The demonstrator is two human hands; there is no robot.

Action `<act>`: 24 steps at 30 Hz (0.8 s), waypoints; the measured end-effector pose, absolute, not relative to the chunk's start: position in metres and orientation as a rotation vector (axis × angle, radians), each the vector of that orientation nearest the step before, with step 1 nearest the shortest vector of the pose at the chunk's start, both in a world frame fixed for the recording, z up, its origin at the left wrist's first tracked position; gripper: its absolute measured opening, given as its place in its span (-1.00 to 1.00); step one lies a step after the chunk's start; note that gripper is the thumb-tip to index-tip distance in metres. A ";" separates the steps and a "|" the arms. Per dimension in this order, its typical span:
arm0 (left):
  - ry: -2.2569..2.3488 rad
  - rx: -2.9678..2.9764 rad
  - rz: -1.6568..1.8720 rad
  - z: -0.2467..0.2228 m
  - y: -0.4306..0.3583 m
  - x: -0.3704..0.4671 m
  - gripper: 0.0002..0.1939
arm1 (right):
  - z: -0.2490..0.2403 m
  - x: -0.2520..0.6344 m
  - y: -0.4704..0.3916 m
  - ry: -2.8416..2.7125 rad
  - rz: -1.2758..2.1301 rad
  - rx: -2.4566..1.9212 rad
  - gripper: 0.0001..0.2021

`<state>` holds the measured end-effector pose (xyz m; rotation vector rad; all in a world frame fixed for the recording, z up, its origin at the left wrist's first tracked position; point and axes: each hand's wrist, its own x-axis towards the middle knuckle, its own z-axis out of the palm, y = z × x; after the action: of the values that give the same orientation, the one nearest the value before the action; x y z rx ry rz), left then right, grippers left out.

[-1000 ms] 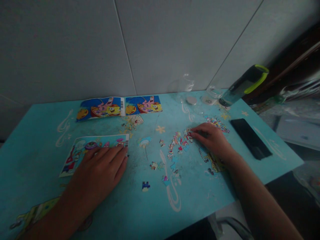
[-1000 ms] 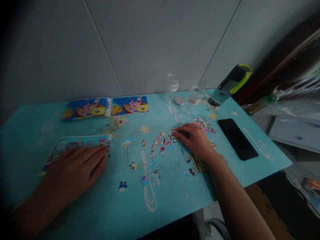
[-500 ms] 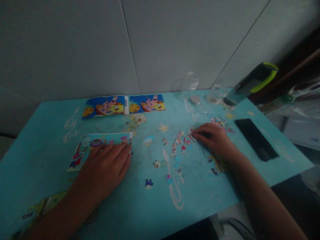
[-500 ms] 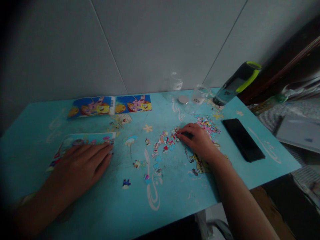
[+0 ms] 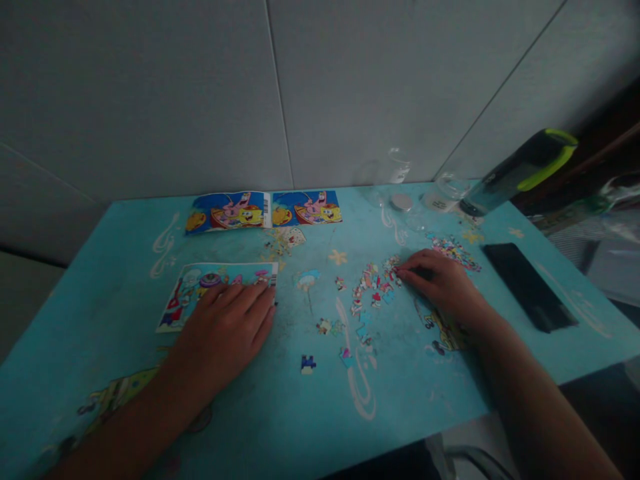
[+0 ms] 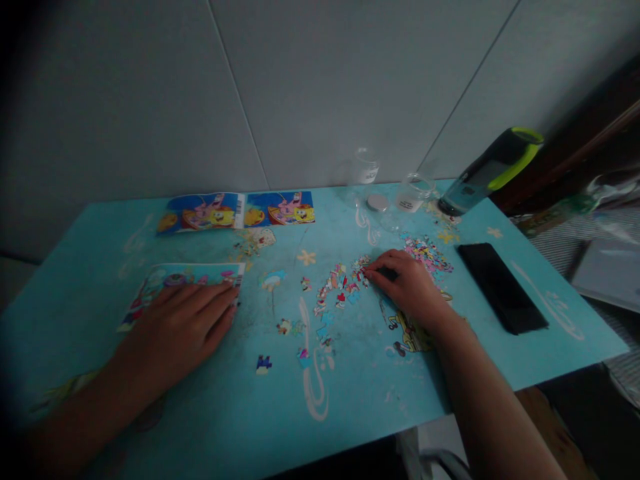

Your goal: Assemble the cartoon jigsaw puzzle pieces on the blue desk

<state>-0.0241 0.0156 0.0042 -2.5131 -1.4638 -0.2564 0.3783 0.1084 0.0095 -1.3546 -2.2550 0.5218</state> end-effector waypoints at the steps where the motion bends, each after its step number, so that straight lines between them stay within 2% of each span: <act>1: -1.463 -2.510 -0.259 0.005 0.016 -0.024 -0.69 | 0.010 0.378 0.108 -2.253 0.524 -1.354 -0.83; 24: -1.419 -2.518 -0.235 -0.001 0.017 -0.030 -0.68 | 0.011 0.381 0.105 -2.286 0.588 -1.276 -0.84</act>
<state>-0.0300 0.0168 -0.0015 -2.5180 -1.4193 -0.2349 0.3806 0.1051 0.0115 -1.2758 -2.2862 0.5884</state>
